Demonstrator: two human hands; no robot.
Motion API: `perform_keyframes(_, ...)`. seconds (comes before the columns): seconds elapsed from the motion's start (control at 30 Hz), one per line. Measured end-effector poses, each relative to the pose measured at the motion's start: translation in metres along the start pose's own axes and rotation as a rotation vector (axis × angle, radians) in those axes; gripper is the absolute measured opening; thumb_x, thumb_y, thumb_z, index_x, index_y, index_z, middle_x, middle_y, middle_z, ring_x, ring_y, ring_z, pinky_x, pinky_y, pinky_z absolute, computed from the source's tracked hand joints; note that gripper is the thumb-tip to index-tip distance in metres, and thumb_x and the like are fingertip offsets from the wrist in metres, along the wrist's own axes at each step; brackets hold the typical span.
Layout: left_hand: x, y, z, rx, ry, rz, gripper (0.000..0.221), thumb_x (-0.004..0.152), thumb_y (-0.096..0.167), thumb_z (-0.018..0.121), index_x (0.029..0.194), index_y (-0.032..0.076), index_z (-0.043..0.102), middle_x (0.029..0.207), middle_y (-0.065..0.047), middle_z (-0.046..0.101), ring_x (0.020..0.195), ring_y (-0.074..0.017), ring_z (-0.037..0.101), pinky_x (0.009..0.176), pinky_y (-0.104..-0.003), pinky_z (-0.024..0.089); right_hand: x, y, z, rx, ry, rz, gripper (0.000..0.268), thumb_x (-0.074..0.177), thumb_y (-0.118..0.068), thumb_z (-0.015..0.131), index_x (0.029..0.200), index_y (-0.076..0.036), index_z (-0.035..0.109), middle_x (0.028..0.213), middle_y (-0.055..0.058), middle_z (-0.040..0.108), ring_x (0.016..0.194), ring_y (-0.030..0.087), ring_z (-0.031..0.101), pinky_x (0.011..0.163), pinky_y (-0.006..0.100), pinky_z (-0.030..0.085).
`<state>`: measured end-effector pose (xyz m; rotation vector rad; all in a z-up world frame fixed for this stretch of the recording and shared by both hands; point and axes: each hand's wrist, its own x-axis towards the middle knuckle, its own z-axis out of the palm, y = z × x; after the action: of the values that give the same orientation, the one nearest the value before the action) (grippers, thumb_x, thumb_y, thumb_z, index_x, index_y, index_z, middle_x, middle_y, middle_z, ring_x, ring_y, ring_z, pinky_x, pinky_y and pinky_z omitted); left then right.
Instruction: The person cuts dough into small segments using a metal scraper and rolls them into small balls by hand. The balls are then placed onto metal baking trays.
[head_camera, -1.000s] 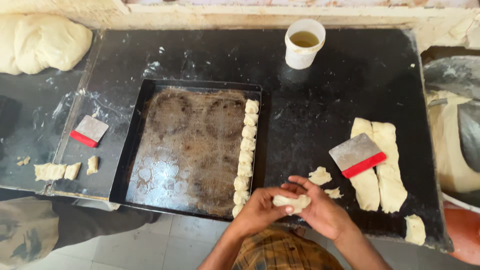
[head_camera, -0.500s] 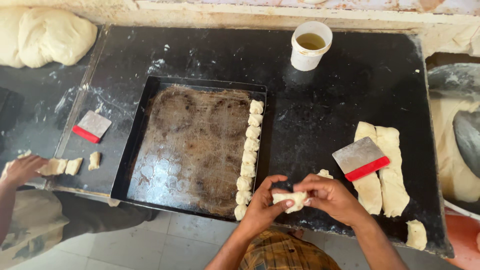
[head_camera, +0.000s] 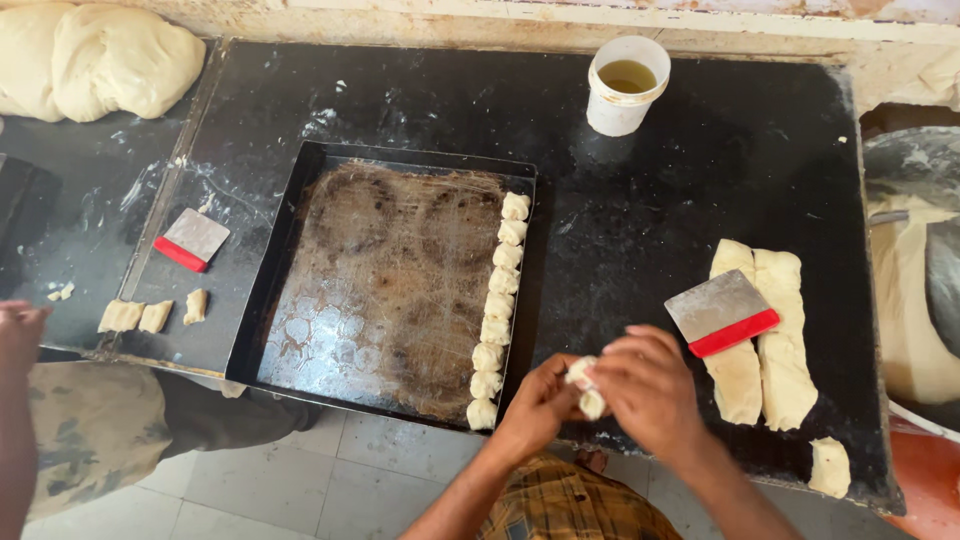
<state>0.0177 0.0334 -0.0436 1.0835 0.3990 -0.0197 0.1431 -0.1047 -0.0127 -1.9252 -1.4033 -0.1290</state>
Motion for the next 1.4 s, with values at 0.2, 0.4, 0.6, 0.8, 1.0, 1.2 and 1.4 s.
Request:
perform_keyframes(0.2, 0.006, -0.007, 0.006, -0.392, 0.086, -0.079, 0.032, 0.107, 0.02, 0.054, 0.134, 0.003, 0.051, 0.111, -0.01, 0.069, 0.099, -0.0172, 0.069, 0.085, -0.031, 0.058, -0.032, -0.012, 0.026, -0.178, 0.14, -0.014, 0.045, 0.07, -0.04, 0.078, 0.106, -0.012, 0.078, 0.126, 0.008, 0.063, 0.117, 0.032, 0.054, 0.109, 0.057, 0.029)
perform_keyframes(0.4, 0.014, -0.01, 0.037, -0.415, 0.197, 0.016, 0.036, 0.106, 0.031, 0.049, 0.131, 0.005, 0.052, 0.114, -0.008, 0.072, 0.102, -0.0154, 0.067, 0.088, -0.033, 0.054, -0.044, -0.013, 0.022, 0.203, 0.436, 0.224, 0.05, 0.073, -0.019, 0.088, 0.118, -0.008, 0.07, 0.129, 0.013, 0.06, 0.118, 0.025, 0.062, 0.094, 0.034, 0.058)
perform_keyframes(0.6, 0.008, -0.022, 0.047, -0.385, 0.233, 0.046, 0.031, 0.108, 0.024, 0.056, 0.132, 0.004, 0.055, 0.113, -0.008, 0.068, 0.101, -0.0123, 0.065, 0.092, -0.032, 0.053, -0.039, -0.021, 0.032, 0.13, 0.409, 0.186, 0.027, 0.081, 0.009, 0.077, 0.108, 0.003, 0.074, 0.111, 0.013, 0.069, 0.106, 0.023, 0.071, 0.086, 0.031, 0.061)
perform_keyframes(0.8, 0.035, -0.043, 0.024, -0.317, 0.332, 0.182, 0.027, 0.1, 0.011, 0.065, 0.122, -0.004, 0.058, 0.099, -0.015, 0.073, 0.088, -0.0209, 0.072, 0.08, -0.034, 0.059, -0.074, -0.01, 0.022, 0.609, 0.182, 0.535, 0.016, 0.078, 0.008, 0.076, 0.092, 0.0, 0.077, 0.094, 0.01, 0.076, 0.084, 0.018, 0.075, 0.071, 0.028, 0.062)
perform_keyframes(1.0, 0.047, -0.034, -0.015, -0.164, 0.367, 0.152, 0.026, 0.099, 0.01, 0.067, 0.121, -0.001, 0.059, 0.105, -0.013, 0.073, 0.095, -0.0201, 0.073, 0.087, -0.033, 0.061, -0.115, 0.038, -0.034, 1.359, -0.245, 0.555, 0.015, 0.093, 0.004, 0.076, 0.094, -0.007, 0.067, 0.092, 0.009, 0.07, 0.078, 0.018, 0.067, 0.067, 0.029, 0.058)
perform_keyframes(1.2, 0.024, -0.019, 0.013, -0.14, 0.221, 0.192, 0.038, 0.094, 0.006, 0.069, 0.13, 0.001, 0.057, 0.11, -0.011, 0.071, 0.097, -0.0199, 0.072, 0.083, -0.033, 0.06, -0.059, 0.08, -0.014, 0.64, -0.01, 0.972, 0.041, 0.085, -0.002, 0.072, 0.125, -0.009, 0.068, 0.123, 0.01, 0.074, 0.094, 0.023, 0.077, 0.077, 0.034, 0.061)
perform_keyframes(1.4, 0.014, -0.012, 0.027, -0.248, 0.226, 0.033, 0.036, 0.103, 0.019, 0.063, 0.135, 0.001, 0.057, 0.111, -0.008, 0.069, 0.097, -0.0146, 0.068, 0.084, -0.031, 0.059, -0.061, 0.014, 0.0, 0.09, -0.026, 0.009, 0.041, 0.075, -0.006, 0.081, 0.116, -0.009, 0.076, 0.131, 0.012, 0.064, 0.113, 0.029, 0.065, 0.093, 0.037, 0.057)
